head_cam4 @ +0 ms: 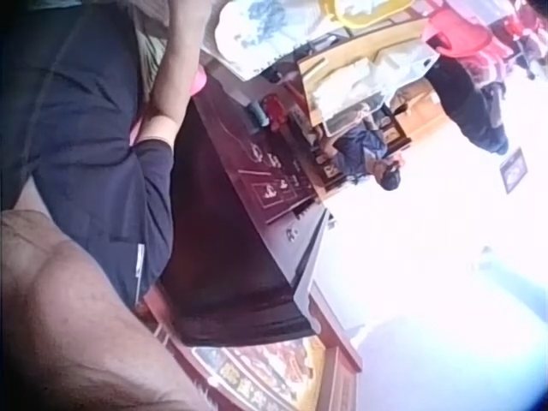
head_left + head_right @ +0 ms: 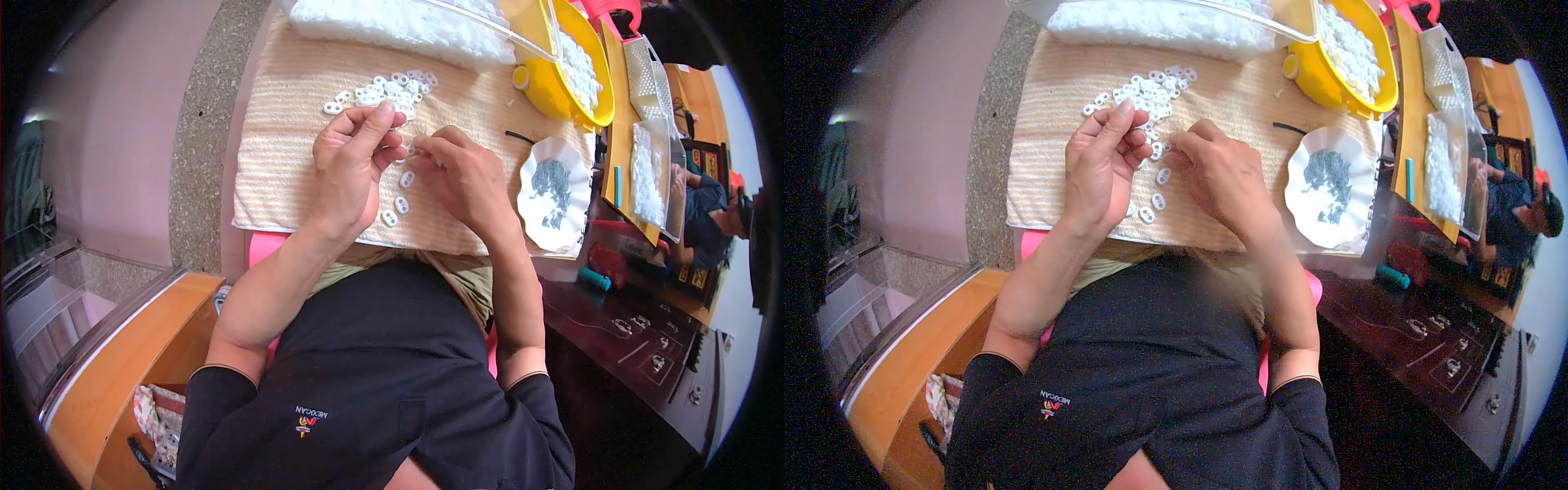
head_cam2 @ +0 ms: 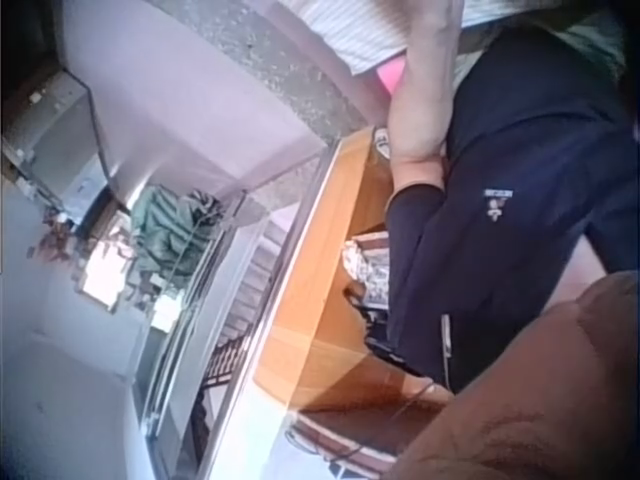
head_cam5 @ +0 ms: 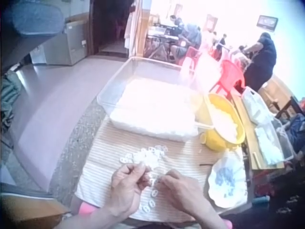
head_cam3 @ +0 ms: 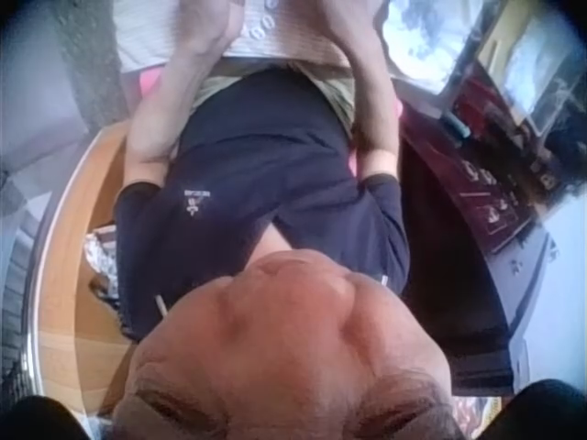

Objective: Assembling small white plastic components by manually inserting metal pins into them.

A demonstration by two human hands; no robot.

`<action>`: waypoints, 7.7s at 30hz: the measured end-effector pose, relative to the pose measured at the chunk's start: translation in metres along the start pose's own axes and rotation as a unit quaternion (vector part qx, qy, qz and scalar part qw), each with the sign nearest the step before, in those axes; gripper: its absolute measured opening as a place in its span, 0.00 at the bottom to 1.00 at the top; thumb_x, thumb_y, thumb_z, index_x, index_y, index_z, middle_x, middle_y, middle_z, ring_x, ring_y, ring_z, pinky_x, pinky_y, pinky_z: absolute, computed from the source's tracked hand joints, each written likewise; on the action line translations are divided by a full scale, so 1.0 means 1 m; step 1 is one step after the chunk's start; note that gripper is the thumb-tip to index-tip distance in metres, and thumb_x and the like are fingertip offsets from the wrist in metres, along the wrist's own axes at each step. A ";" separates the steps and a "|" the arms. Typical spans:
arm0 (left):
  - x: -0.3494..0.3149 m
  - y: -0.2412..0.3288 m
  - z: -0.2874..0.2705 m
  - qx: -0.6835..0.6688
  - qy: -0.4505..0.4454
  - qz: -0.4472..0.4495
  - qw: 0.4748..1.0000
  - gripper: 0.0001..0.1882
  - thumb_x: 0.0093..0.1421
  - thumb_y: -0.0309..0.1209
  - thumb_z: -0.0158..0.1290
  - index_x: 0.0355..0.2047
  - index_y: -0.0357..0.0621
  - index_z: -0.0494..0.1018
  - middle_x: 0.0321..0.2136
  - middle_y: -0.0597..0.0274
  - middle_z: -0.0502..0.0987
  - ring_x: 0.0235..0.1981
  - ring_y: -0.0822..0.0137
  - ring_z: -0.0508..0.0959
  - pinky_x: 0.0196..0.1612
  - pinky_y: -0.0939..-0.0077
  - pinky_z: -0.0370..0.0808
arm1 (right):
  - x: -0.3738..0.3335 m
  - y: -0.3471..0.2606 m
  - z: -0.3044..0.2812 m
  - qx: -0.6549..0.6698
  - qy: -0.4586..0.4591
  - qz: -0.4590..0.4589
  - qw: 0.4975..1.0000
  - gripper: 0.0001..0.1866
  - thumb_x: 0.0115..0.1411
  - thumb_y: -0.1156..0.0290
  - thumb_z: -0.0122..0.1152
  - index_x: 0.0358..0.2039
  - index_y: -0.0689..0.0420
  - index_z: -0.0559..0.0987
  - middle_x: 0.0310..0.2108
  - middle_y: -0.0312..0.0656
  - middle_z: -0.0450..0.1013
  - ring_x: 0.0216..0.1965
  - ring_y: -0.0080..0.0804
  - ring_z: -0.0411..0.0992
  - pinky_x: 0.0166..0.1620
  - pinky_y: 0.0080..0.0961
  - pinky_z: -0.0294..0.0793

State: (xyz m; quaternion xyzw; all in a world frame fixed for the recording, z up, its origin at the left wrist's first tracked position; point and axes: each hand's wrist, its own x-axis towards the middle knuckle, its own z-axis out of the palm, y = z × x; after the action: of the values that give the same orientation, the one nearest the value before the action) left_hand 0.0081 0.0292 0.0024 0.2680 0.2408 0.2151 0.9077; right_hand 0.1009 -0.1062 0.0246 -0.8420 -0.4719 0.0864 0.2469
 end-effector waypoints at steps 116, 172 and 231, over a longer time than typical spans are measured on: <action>-0.022 -0.020 0.010 0.136 -0.169 -0.125 0.968 0.08 0.59 0.22 0.54 0.40 0.35 0.73 0.34 0.57 0.78 0.36 0.67 0.80 0.41 0.75 0.80 | -0.097 0.067 -0.058 0.070 0.171 0.097 0.978 0.05 0.55 0.84 0.59 0.33 0.65 0.77 0.31 0.42 0.75 0.29 0.24 0.73 0.32 0.18 0.71; -0.023 -0.019 0.012 0.090 -0.148 -0.184 0.967 0.08 0.60 0.24 0.55 0.38 0.34 0.74 0.31 0.57 0.79 0.33 0.71 0.79 0.40 0.79 0.78 | -0.056 0.023 0.007 0.560 0.116 0.134 0.809 0.07 0.61 0.75 0.58 0.37 0.65 0.77 0.34 0.37 0.75 0.34 0.20 0.73 0.39 0.16 0.74; -0.024 -0.030 0.005 0.185 -0.143 -0.082 0.969 0.09 0.58 0.24 0.57 0.38 0.34 0.74 0.30 0.58 0.79 0.30 0.72 0.79 0.38 0.79 0.79 | -0.052 0.023 0.006 0.428 0.092 0.093 0.894 0.03 0.61 0.79 0.56 0.33 0.66 0.77 0.32 0.36 0.74 0.32 0.18 0.71 0.34 0.14 0.70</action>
State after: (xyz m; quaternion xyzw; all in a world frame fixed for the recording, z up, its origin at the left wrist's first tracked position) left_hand -0.0002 -0.0079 -0.0043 0.4386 0.1649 0.0513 0.8819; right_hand 0.0873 -0.1575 0.0032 -0.6990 -0.2838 0.2248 0.6168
